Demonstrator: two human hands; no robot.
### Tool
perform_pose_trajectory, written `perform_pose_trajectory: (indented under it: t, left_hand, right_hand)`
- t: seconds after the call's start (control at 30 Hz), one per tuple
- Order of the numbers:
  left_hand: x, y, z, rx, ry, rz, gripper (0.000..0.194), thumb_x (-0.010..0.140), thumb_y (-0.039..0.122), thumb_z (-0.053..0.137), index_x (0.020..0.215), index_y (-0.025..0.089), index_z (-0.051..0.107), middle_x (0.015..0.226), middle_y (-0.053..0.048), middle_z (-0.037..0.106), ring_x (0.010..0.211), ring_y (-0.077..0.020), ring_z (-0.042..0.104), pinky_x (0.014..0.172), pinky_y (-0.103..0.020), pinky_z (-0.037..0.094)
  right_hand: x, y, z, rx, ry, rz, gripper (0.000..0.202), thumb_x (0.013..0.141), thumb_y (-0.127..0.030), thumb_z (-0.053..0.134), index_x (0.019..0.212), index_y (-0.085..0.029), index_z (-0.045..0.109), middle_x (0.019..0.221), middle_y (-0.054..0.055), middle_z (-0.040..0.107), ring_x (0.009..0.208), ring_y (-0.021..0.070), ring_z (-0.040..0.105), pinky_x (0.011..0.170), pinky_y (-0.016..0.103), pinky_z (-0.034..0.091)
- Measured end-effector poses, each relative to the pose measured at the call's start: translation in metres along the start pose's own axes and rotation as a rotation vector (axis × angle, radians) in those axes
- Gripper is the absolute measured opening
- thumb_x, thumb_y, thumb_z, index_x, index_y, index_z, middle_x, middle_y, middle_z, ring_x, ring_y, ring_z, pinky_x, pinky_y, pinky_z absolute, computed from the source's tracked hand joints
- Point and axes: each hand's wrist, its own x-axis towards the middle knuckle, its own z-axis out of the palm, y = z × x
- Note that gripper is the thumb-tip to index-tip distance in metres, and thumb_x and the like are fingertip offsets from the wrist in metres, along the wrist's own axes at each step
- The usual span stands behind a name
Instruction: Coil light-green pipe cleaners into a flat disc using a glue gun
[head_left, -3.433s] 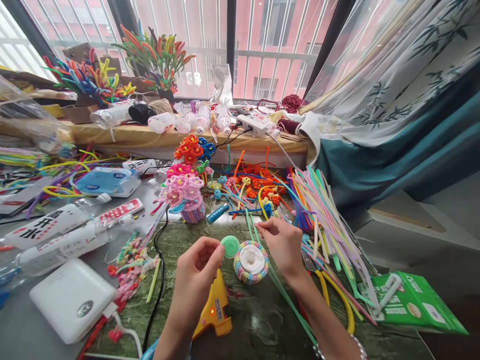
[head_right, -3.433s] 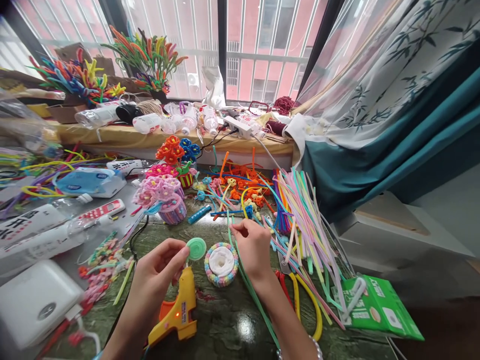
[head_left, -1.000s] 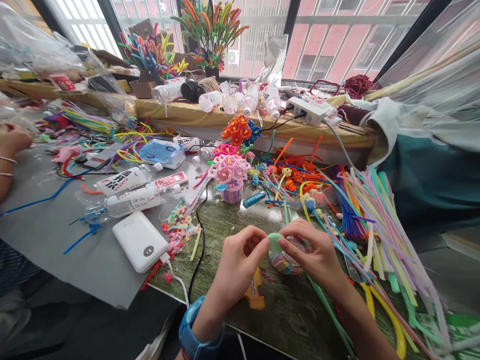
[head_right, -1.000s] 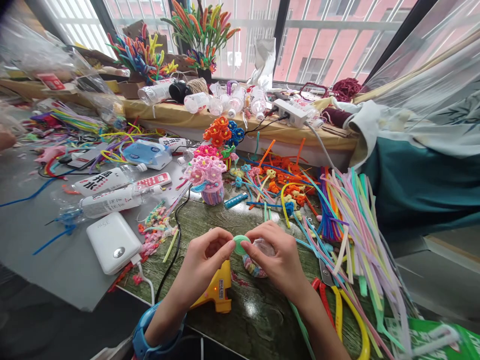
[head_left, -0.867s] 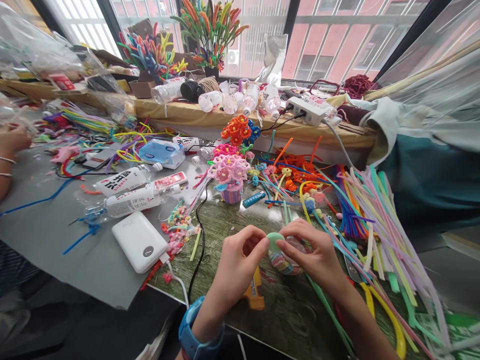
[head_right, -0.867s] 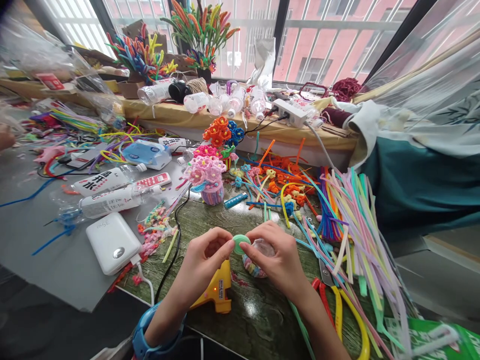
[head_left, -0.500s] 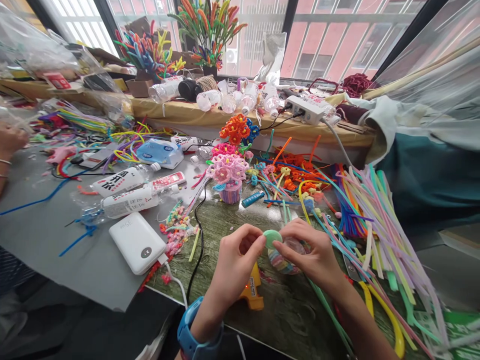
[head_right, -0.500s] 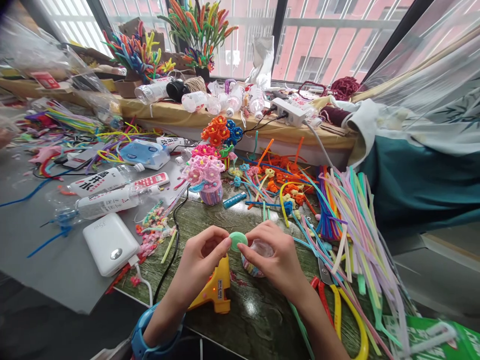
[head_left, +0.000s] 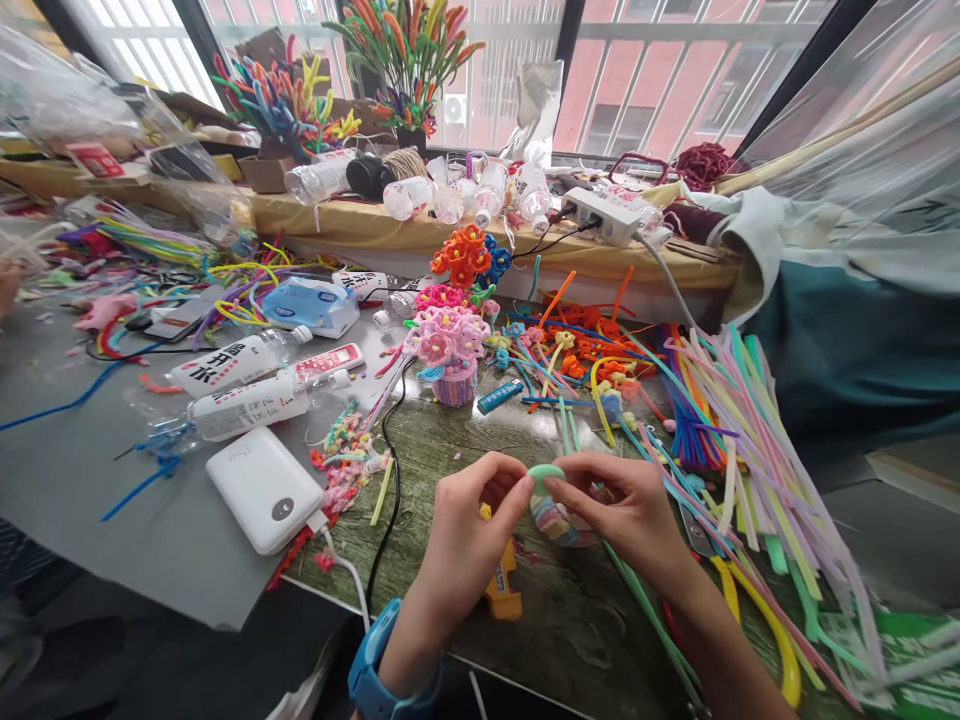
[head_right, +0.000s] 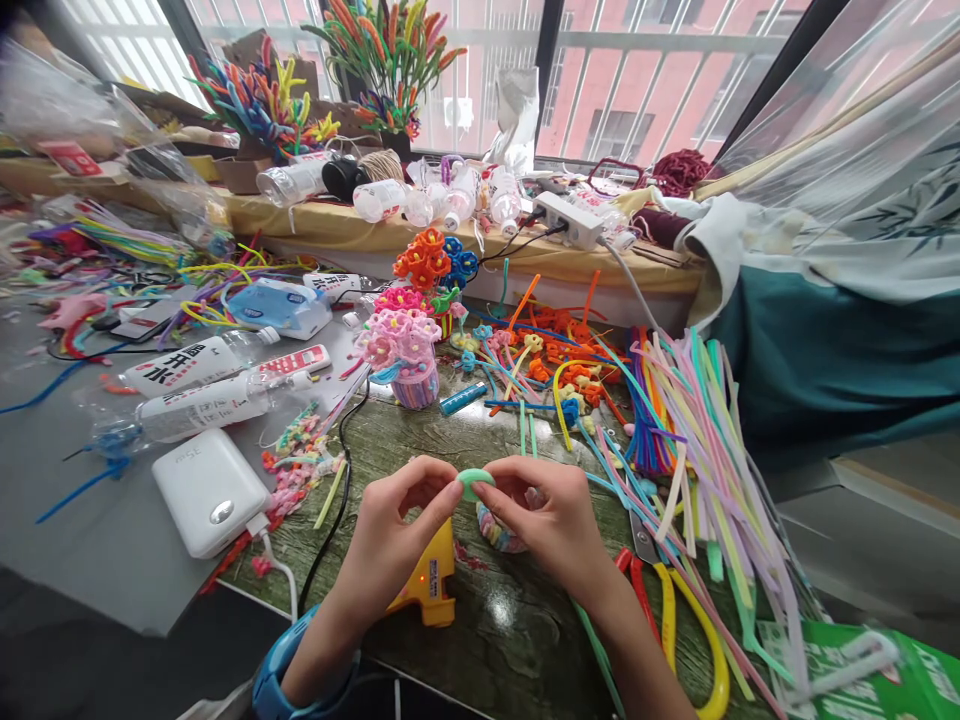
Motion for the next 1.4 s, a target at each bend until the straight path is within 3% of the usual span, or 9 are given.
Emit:
perform_pose_trajectory:
  t: [0.2, 0.47, 0.67, 0.87, 1.13, 1.4]
  left_hand:
    - [-0.001, 0.001, -0.003, 0.017, 0.012, 0.027, 0.015, 0.090, 0.030, 0.064, 0.087, 0.017, 0.071, 0.078, -0.004, 0.073, 0.071, -0.0186, 0.069, 0.069, -0.028, 0.053]
    - [-0.003, 0.003, -0.007, 0.001, 0.071, 0.008, 0.013, 0.088, 0.031, 0.070, 0.085, 0.019, 0.074, 0.080, -0.003, 0.077, 0.072, -0.0185, 0.070, 0.070, -0.027, 0.055]
    - [-0.002, 0.007, -0.011, -0.043, 0.093, -0.008, 0.018, 0.086, 0.033, 0.072, 0.077, 0.018, 0.074, 0.072, -0.001, 0.074, 0.066, -0.0160, 0.067, 0.063, -0.023, 0.053]
    - [-0.003, 0.010, -0.016, -0.075, 0.092, 0.010, 0.018, 0.085, 0.033, 0.073, 0.075, 0.019, 0.074, 0.069, 0.001, 0.073, 0.064, -0.0136, 0.065, 0.059, -0.019, 0.051]
    - [-0.004, 0.011, -0.018, -0.048, 0.092, 0.050, 0.015, 0.083, 0.033, 0.076, 0.075, 0.021, 0.077, 0.063, 0.001, 0.071, 0.056, -0.0129, 0.061, 0.053, -0.020, 0.049]
    - [-0.002, 0.010, -0.014, -0.231, 0.033, -0.053, 0.016, 0.082, 0.034, 0.078, 0.076, 0.020, 0.077, 0.059, 0.003, 0.068, 0.047, -0.0074, 0.051, 0.044, -0.016, 0.040]
  right_hand:
    - [-0.002, -0.006, -0.001, 0.239, -0.071, 0.157, 0.018, 0.079, -0.038, 0.086, 0.084, -0.022, 0.079, 0.067, 0.001, 0.075, 0.055, 0.0192, 0.071, 0.037, 0.021, 0.051]
    - [-0.001, -0.008, -0.002, 0.343, -0.104, 0.226, 0.018, 0.080, -0.039, 0.085, 0.085, -0.022, 0.079, 0.071, 0.003, 0.080, 0.061, 0.0211, 0.076, 0.039, 0.021, 0.054]
    - [-0.001, -0.015, 0.006, 0.527, -0.109, 0.276, 0.025, 0.074, -0.042, 0.088, 0.072, -0.021, 0.074, 0.068, 0.004, 0.080, 0.060, 0.0223, 0.077, 0.050, 0.027, 0.060]
    - [0.002, -0.020, 0.003, 0.631, -0.260, 0.246, 0.026, 0.082, -0.044, 0.082, 0.082, -0.019, 0.078, 0.070, 0.004, 0.080, 0.061, 0.0190, 0.076, 0.058, 0.027, 0.063]
    - [0.002, -0.025, 0.011, 0.544, -0.091, 0.281, 0.029, 0.075, -0.047, 0.086, 0.081, -0.020, 0.077, 0.066, 0.002, 0.077, 0.060, 0.0200, 0.075, 0.055, 0.028, 0.061]
    - [0.001, -0.025, 0.014, 0.584, -0.077, 0.281, 0.030, 0.073, -0.048, 0.088, 0.078, -0.021, 0.076, 0.066, 0.002, 0.078, 0.060, 0.0212, 0.076, 0.058, 0.031, 0.063]
